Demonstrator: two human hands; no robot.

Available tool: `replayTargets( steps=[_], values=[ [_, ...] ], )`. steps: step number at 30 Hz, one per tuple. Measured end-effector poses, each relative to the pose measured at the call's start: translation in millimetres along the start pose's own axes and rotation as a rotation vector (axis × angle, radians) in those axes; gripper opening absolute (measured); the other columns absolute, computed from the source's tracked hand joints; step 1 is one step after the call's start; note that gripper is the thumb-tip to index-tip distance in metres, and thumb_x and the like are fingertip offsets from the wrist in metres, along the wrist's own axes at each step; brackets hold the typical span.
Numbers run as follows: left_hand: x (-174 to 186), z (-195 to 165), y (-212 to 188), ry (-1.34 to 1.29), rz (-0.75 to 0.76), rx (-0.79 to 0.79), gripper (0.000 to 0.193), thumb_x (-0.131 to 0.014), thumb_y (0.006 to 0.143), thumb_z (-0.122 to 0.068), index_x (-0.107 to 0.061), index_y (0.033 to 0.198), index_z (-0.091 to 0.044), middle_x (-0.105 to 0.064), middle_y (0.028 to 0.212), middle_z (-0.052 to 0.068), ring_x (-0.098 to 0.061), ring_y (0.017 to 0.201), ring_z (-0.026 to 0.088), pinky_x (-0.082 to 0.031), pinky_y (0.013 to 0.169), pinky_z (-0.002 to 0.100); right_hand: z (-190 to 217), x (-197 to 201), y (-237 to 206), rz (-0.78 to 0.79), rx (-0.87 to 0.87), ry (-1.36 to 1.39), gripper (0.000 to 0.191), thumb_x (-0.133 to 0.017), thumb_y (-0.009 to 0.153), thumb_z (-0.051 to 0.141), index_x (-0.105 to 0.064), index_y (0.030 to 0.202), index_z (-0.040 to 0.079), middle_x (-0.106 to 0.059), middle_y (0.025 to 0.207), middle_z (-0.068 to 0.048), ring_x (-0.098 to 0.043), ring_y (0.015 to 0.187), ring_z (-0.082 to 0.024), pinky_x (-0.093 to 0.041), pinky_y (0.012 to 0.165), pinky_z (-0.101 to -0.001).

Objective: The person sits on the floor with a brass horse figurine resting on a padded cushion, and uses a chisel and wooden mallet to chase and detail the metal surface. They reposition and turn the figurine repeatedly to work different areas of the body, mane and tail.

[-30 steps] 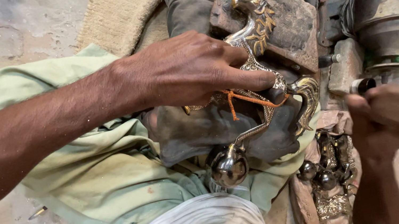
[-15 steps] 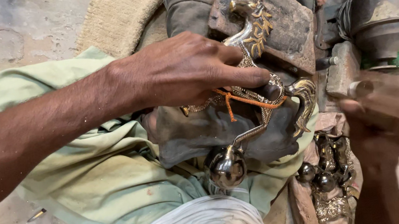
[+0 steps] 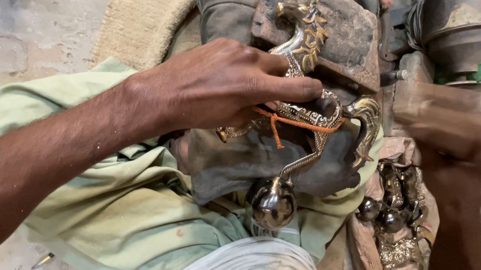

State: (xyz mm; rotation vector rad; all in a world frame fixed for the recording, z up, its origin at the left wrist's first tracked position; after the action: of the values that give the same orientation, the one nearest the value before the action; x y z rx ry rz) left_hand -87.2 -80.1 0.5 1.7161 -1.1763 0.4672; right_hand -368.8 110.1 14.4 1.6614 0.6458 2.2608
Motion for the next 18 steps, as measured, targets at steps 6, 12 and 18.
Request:
replayTargets(
  steps=[6,12,18],
  values=[
    [3,3,-1,-0.066,0.007,0.044,0.082,-0.075,0.067,-0.001,-0.051,0.142,-0.023,-0.068,0.096,0.012,-0.069,0.075,0.037,-0.049,0.058,0.053,5,-4,-1,0.120,0.027,-0.425,0.026,-0.082,0.104,0.013,-0.069,0.120,-0.002,-0.072,0.090,-0.011,-0.071,0.072,-0.016,-0.058,0.059,-0.0269],
    [8,1,2,-0.104,-0.005,0.045,0.082,-0.079,0.066,-0.003,-0.051,0.141,-0.023,-0.068,0.098,0.012,-0.069,0.077,0.038,-0.050,0.058,0.054,17,3,-1,0.086,-0.025,-0.196,0.035,-0.085,0.100,0.018,-0.064,0.118,-0.004,-0.071,0.099,-0.015,-0.074,0.086,-0.023,-0.062,0.074,-0.0308],
    [5,6,3,-0.060,0.012,0.120,0.082,-0.074,0.064,0.004,-0.052,0.139,-0.022,-0.069,0.096,0.010,-0.072,0.082,0.036,-0.055,0.062,0.051,5,7,6,-0.144,-0.369,0.359,0.033,-0.084,0.101,0.016,-0.060,0.121,0.004,-0.072,0.108,-0.005,-0.071,0.094,-0.012,-0.060,0.085,-0.0241]
  ],
)
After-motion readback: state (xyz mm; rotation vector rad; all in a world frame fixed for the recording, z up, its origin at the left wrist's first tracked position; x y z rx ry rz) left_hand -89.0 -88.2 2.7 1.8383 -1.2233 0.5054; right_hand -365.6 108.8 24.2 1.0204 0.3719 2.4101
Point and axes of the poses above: each hand's wrist, its own y-axis towards the middle knuckle, its own x-axis out of the back of the hand, z = x × y, the point moved 8 cm from there along y, towards the middle knuckle
